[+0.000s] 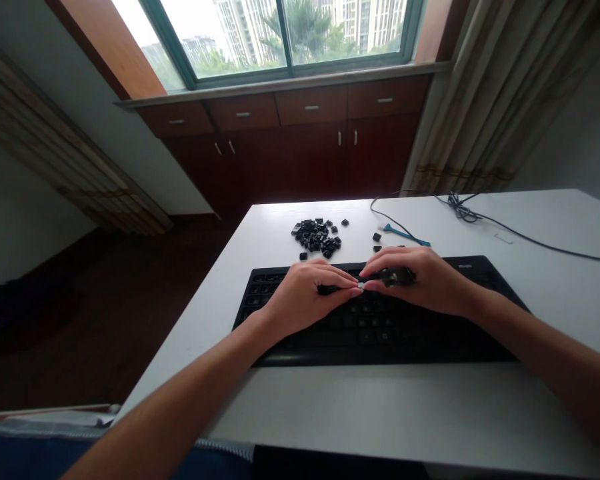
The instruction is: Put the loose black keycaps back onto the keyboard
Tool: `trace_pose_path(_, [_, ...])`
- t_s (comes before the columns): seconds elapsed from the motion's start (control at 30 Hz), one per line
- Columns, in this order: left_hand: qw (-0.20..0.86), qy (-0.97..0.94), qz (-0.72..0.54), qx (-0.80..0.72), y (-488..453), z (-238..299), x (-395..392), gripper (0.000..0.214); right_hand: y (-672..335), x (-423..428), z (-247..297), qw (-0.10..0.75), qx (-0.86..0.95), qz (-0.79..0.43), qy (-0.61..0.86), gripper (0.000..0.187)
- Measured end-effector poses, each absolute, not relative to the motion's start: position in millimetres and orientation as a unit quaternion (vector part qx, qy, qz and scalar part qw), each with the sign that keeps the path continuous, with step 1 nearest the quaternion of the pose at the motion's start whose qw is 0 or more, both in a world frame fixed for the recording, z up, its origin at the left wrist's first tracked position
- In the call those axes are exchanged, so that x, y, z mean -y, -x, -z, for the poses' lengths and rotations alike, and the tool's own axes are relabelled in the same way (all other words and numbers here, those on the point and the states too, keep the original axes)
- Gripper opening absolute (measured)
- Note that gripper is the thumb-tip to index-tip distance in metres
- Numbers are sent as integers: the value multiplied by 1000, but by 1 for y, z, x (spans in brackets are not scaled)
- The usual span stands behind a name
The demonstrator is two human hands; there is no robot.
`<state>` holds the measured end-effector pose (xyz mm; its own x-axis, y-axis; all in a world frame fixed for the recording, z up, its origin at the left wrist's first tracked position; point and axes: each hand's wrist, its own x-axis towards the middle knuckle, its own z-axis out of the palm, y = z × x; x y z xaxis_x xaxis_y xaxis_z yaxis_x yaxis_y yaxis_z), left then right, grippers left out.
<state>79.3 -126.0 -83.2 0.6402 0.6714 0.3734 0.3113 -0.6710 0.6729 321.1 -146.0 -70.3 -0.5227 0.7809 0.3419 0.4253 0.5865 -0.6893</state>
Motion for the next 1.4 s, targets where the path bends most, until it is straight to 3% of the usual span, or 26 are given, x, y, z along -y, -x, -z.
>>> trace_pose_path(0.23, [317, -858, -292, -280, -79, 82, 126, 14, -323, 147, 73, 281, 846, -283, 354, 24])
trace_pose_path(0.6, [421, -786, -329, -312, -78, 80, 126, 21, -319, 151, 76, 286, 824, -283, 399, 21])
trace_pose_path(1.0, [413, -786, -331, -320, -77, 81, 124, 33, -324, 151, 78, 270, 840, -284, 375, 16])
trace_pose_path(1.4, [395, -801, -338, -296, -75, 81, 123, 38, -317, 161, 67, 196, 928, -99, 301, 19])
